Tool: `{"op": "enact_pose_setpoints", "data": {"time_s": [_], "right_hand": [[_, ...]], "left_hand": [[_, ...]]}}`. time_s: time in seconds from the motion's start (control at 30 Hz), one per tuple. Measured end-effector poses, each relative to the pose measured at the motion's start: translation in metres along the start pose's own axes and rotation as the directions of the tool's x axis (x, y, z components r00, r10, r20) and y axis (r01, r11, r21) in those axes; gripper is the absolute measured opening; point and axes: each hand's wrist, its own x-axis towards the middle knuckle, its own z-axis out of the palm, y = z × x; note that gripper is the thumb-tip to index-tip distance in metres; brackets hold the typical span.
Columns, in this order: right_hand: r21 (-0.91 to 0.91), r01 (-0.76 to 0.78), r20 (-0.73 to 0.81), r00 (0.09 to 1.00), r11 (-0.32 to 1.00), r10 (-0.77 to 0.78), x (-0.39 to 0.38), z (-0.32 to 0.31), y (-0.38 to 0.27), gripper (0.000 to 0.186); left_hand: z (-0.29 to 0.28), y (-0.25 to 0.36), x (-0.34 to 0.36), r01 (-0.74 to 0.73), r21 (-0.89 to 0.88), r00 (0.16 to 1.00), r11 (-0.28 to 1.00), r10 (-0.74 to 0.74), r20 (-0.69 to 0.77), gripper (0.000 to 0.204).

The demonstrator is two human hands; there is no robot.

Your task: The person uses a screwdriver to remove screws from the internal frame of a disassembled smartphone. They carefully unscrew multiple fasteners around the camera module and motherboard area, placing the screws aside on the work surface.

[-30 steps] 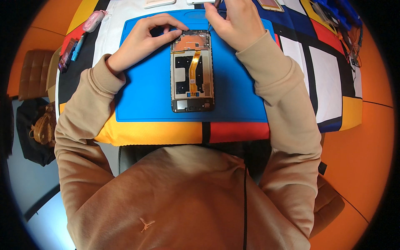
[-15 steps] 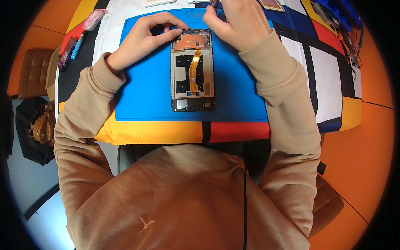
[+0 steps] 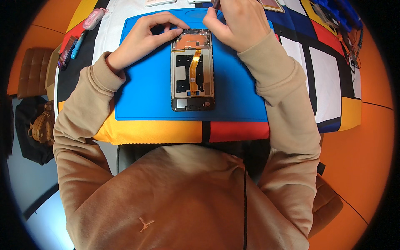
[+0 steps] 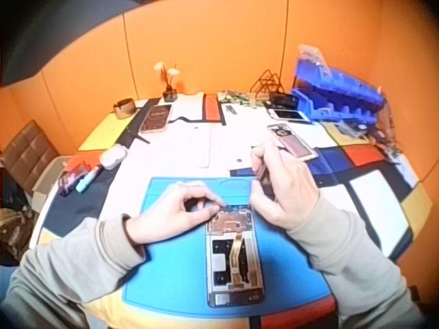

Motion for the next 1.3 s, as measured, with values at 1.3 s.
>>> {"op": "enact_pose_setpoints", "data": {"time_s": [1.3], "right_hand": [[0.024, 0.104, -0.153, 0.983, 0.994, -0.099, 0.001, 0.013, 0.004, 0.025]], "left_hand": [[0.001, -0.003, 0.000, -0.014, 0.014, 1.000, 1.000, 0.014, 0.003, 0.024]]}}
